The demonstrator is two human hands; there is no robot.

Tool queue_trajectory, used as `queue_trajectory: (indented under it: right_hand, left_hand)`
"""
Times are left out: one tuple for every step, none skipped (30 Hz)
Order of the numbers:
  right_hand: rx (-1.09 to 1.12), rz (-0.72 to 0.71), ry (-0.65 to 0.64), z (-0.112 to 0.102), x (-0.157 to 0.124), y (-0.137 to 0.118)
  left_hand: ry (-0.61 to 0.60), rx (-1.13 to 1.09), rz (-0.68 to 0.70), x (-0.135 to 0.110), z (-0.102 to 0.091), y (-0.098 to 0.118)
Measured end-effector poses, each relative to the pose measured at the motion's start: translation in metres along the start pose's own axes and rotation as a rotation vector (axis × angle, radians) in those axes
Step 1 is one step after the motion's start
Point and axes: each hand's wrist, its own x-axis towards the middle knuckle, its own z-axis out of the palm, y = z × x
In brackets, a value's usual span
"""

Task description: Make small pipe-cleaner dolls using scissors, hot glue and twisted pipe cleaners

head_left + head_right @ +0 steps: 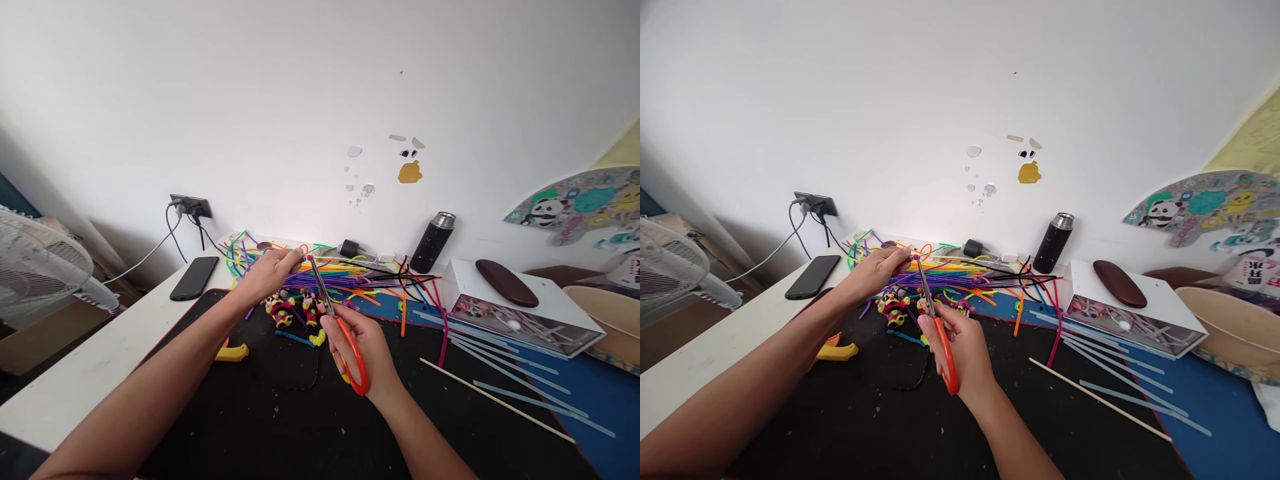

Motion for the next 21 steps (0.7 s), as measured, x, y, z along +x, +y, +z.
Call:
queue_trajectory:
  right_hand:
    - [0.014, 0.010, -0.002, 0.000, 0.000, 0.000]
    - [0.029, 0.021, -0.004, 0.000, 0.000, 0.000]
    - [0.044, 0.031, -0.005, -0.001, 0.001, 0.000]
    - [0.057, 0.039, -0.004, -0.001, 0.001, 0.000]
    - [0.068, 0.045, -0.002, -0.002, 0.001, 0.000]
    - [0.076, 0.048, 0.001, -0.002, 0.001, -0.001]
    - [0.083, 0.049, 0.004, -0.003, 0.002, -0.002]
    - [0.089, 0.049, 0.005, -0.003, 0.002, -0.003]
    - [0.095, 0.047, 0.004, -0.003, 0.001, -0.005]
    - [0.101, 0.042, 0.002, -0.003, 0.001, -0.006]
    - [0.105, 0.036, 0.003, -0.002, 0.001, -0.008]
    - [0.111, 0.031, 0.006, -0.002, 0.000, -0.009]
    - [0.119, 0.027, 0.016, -0.001, -0.001, -0.010]
    - [0.130, 0.025, 0.032, 0.000, -0.001, -0.011]
    - [0.144, 0.021, 0.053, 0.000, -0.002, -0.012]
    - [0.160, 0.017, 0.077, 0.000, -0.002, -0.013]
    - [0.175, 0.008, 0.102, -0.001, -0.002, -0.014]
    - [0.187, -0.010, 0.127, -0.003, -0.001, -0.015]
    - [0.199, -0.033, 0.152, -0.006, 0.000, -0.016]
    - [0.209, -0.059, 0.174, -0.009, 0.001, -0.018]
    - [0.221, -0.083, 0.191, -0.013, 0.002, -0.019]
  left_hand:
    - [-0.011, -0.017, -0.004, 0.000, 0.000, 0.000]
    - [-0.029, -0.041, -0.013, 0.000, 0.001, -0.001]
    - [-0.051, -0.076, -0.029, 0.000, 0.002, -0.002]
    - [-0.073, -0.126, -0.051, 0.000, 0.003, -0.003]
    - [-0.090, -0.194, -0.071, 0.000, 0.004, -0.005]
    - [-0.102, -0.273, -0.088, 0.001, 0.005, -0.007]
    - [-0.114, -0.355, -0.105, 0.001, 0.007, -0.009]
    - [-0.128, -0.434, -0.120, 0.002, 0.008, -0.011]
    - [-0.142, -0.503, -0.136, 0.003, 0.009, -0.013]
    - [-0.158, -0.560, -0.151, 0.004, 0.010, -0.015]
    - [-0.177, -0.603, -0.164, 0.005, 0.011, -0.016]
    - [-0.192, -0.638, -0.174, 0.006, 0.011, -0.017]
    - [-0.199, -0.666, -0.178, 0.007, 0.010, -0.017]
    - [-0.196, -0.679, -0.175, 0.008, 0.009, -0.017]
    - [-0.188, -0.671, -0.166, 0.008, 0.007, -0.017]
    - [-0.174, -0.645, -0.149, 0.008, 0.004, -0.016]
    - [-0.156, -0.599, -0.124, 0.007, 0.001, -0.015]
    - [-0.139, -0.534, -0.089, 0.006, -0.002, -0.014]
    - [-0.132, -0.459, -0.048, 0.004, -0.004, -0.011]
    - [-0.131, -0.373, 0.002, 0.001, -0.006, -0.009]
    - [-0.141, -0.285, 0.049, -0.002, -0.007, -0.005]
